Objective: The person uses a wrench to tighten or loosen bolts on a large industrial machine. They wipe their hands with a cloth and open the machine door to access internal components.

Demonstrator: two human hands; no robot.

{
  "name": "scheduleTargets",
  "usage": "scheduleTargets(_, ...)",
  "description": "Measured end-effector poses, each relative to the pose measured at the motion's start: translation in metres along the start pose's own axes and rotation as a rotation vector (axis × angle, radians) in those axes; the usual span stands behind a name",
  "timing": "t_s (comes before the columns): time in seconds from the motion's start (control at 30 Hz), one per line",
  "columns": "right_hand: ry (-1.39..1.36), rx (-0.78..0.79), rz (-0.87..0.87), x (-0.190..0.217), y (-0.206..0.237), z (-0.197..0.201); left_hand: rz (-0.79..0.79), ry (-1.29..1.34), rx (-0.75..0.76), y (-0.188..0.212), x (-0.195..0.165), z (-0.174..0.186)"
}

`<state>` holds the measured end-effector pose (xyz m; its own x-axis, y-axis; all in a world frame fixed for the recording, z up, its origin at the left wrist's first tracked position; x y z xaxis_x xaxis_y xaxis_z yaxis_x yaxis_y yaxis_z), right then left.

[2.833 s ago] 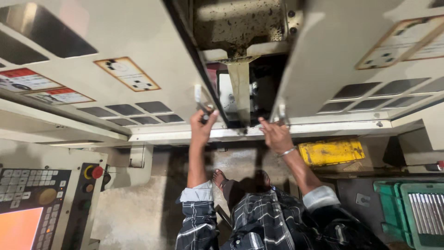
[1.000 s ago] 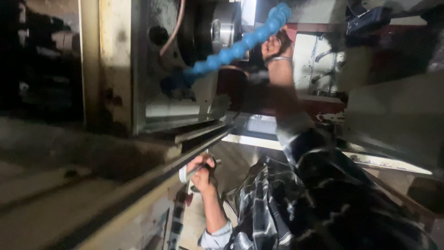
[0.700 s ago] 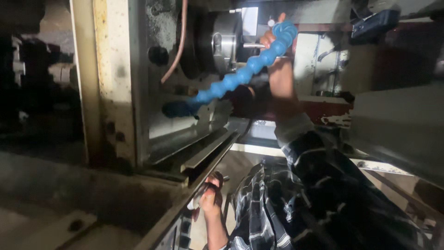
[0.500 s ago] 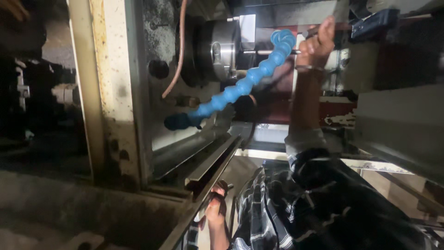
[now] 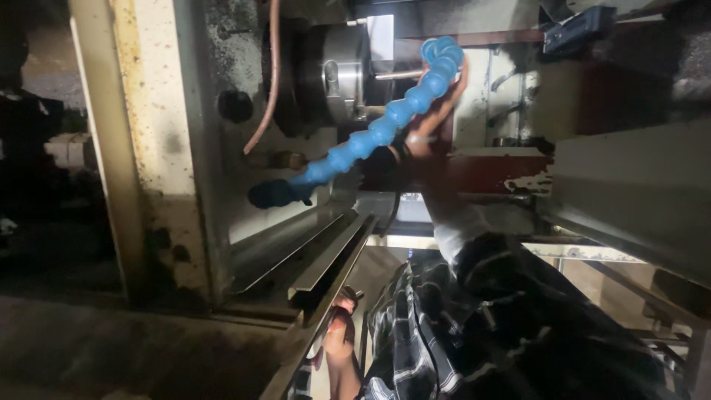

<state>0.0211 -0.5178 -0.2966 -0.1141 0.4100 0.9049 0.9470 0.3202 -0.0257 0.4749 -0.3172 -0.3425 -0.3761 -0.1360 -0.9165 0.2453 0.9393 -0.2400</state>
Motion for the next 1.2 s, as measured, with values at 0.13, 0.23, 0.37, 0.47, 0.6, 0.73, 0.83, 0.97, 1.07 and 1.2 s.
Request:
scheduleTargets(0.13, 0.065, 0.029, -0.009, 0.004, 0.017, -0.010, 0.002, -0.001, 0.020, 0.002, -0.002, 0.002)
scheduleTargets(0.23, 0.094, 0.047, -0.022, 0.003, 0.017, -0.011, -0.004, 0.000, 0.033, 0.005, -0.001, 0.003)
scheduleTargets(0.37, 0.111, 0.083, -0.046, 0.000, 0.016, -0.012, -0.014, -0.004, 0.071, 0.003, 0.003, 0.001)
scheduleTargets(0.47, 0.131, 0.110, -0.057, -0.005, 0.019, -0.007, -0.103, -0.087, 0.149, -0.004, -0.001, -0.004)
scheduleTargets(0.6, 0.152, 0.169, -0.111, -0.019, 0.019, 0.001, -0.018, 0.118, 0.066, -0.019, -0.010, -0.019)
scheduleTargets(0.73, 0.127, 0.270, -0.255, -0.030, 0.030, 0.040, -0.108, 0.184, -0.343, -0.025, -0.022, -0.045)
scheduleTargets(0.83, 0.173, 0.413, -0.494, -0.014, 0.061, 0.093, 0.095, 0.010, -0.736, -0.009, -0.018, -0.070)
scheduleTargets(0.97, 0.710, 0.633, -0.188, 0.070, 0.112, 0.173, 0.248, -0.538, -0.247, -0.012, 0.008, -0.168)
scheduleTargets(1.07, 0.592, 0.770, -0.384, 0.137, 0.152, 0.239, 0.333, -0.698, 0.185, 0.010, 0.036, -0.257)
scheduleTargets(1.2, 0.386, 0.783, -0.695, 0.221, 0.161, 0.330, 0.495, -0.172, 0.395, 0.092, 0.057, -0.367)
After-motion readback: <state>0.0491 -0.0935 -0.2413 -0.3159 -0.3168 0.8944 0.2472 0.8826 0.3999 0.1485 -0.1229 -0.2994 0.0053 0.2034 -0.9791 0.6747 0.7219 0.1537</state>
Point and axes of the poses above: each hand's wrist, its own y-axis away from the middle knuckle, its own z-axis out of the back of the hand, x = y × z, the point moved 5 cm from there along -y, towards the middle knuckle, and after that the axes turned 15 degrees about -z, right-handed, at the moved point
